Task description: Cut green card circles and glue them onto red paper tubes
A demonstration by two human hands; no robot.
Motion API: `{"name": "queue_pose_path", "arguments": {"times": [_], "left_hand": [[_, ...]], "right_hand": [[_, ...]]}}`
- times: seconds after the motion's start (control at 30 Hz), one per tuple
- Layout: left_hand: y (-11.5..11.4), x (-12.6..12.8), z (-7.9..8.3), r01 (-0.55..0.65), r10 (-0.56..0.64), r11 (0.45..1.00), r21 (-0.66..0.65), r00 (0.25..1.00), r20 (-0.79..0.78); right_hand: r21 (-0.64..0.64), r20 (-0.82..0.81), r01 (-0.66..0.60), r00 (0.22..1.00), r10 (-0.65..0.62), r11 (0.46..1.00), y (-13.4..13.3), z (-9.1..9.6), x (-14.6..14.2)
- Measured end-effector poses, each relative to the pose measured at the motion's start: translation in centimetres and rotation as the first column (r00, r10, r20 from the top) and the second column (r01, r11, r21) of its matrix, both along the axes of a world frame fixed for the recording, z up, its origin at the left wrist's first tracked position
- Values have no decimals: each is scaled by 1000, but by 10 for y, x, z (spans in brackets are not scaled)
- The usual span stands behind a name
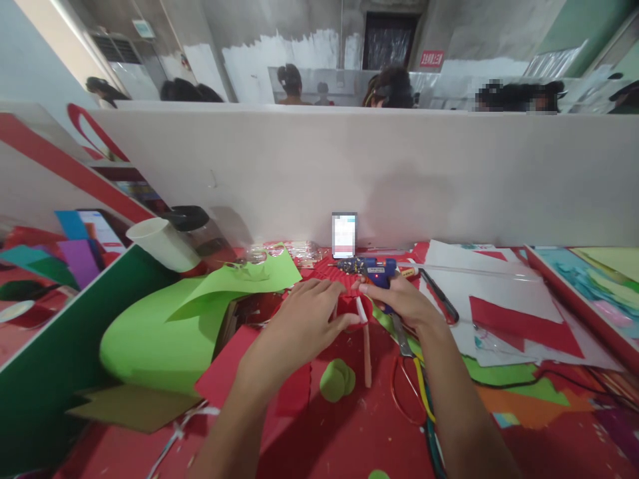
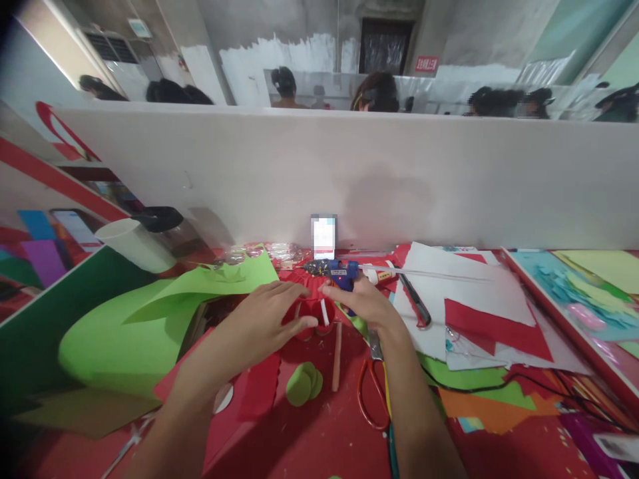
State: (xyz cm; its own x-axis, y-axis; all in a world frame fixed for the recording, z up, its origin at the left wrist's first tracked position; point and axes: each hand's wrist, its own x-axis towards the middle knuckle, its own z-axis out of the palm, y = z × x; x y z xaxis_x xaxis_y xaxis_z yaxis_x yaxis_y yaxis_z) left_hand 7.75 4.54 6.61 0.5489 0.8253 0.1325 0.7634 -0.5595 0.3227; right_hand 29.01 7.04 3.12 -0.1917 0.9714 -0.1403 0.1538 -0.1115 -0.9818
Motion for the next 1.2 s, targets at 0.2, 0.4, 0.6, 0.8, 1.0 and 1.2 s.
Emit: {"name": "queue_pose_path", "arguments": {"times": [0.2, 0.4, 0.6, 0.8, 1.0, 1.2], "left_hand": [[0, -12, 2, 66, -68, 997, -51, 997, -30], [1, -21, 3, 92, -97, 992, -85, 994, -56], [3, -21, 3, 82, -86, 994, -66, 995, -55], [5, -21, 0, 58, -60, 998, -37, 997, -47], [5, -20, 1, 66, -70, 996, -59, 995, -72], [6, -20, 1, 62, -67, 996, -58, 994, -89]], "right_hand": [[99, 109, 3, 994, -14, 995, -7, 12, 18], [274, 311, -111, 950, 21, 955, -22, 26, 54], [312, 484, -142, 875, -28, 940, -32, 32, 64], [377, 473, -100, 875, -98, 921, -28, 32, 60], [413, 551, -82, 815, -177, 907, -24, 10, 70], [427, 600, -150, 785, -155, 892, -20, 3, 70]]}}
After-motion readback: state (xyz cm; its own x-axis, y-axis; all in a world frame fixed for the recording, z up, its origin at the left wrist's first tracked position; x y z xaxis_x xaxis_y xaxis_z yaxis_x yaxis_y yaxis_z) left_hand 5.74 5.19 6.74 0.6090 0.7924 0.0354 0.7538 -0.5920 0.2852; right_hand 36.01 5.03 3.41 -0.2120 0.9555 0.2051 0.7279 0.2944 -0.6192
